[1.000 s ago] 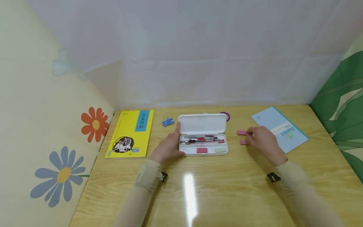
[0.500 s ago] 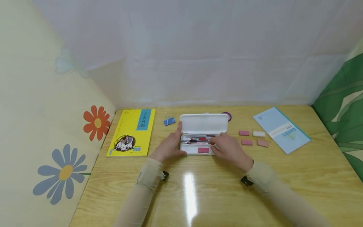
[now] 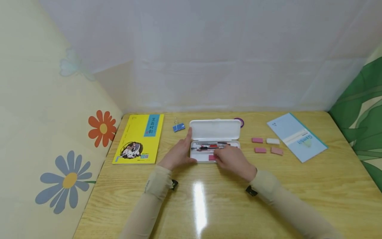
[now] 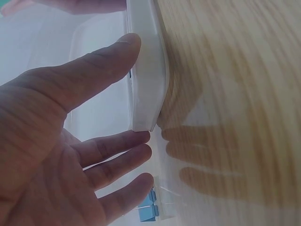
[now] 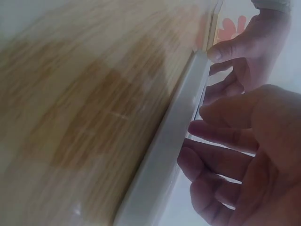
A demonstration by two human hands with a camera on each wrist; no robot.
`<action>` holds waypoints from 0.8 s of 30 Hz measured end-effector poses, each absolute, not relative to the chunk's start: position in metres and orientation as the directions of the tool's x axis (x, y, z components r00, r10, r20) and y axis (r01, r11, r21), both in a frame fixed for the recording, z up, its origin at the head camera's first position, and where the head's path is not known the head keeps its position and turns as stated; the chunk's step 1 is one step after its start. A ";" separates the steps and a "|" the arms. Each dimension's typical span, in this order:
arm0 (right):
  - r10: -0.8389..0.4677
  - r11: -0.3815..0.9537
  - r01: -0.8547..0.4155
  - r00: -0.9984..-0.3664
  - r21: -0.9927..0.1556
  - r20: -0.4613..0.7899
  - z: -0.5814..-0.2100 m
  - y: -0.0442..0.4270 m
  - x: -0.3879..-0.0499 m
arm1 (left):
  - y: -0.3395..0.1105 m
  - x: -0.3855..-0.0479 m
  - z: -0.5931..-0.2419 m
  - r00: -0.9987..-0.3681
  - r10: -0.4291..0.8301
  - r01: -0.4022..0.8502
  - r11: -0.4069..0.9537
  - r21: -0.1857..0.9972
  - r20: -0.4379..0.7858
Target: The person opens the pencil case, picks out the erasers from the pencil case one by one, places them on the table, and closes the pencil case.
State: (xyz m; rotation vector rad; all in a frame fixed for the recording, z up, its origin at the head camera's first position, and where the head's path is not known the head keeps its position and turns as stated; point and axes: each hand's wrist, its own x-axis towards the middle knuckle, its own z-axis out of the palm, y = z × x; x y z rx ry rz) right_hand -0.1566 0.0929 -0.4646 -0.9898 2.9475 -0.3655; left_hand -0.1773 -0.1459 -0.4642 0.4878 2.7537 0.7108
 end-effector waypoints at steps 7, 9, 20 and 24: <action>-0.578 0.784 -0.571 -0.815 -0.244 0.048 -0.469 0.088 -0.161 | -0.146 -0.177 -0.464 -0.913 0.372 0.247 0.829 0.502 -0.167; -0.588 0.773 -0.581 -0.807 -0.254 0.057 -0.469 0.087 -0.162 | -0.146 -0.177 -0.464 -0.912 0.372 0.243 0.829 0.504 -0.171; -0.578 0.773 -0.568 -0.814 -0.281 0.056 -0.470 0.086 -0.162 | -0.147 -0.177 -0.464 -0.907 0.393 0.269 0.817 0.510 -0.150; -0.568 0.771 -0.580 -0.813 -0.265 0.126 -0.467 0.093 -0.161 | -0.147 -0.178 -0.464 -0.908 0.392 0.271 0.818 0.507 -0.147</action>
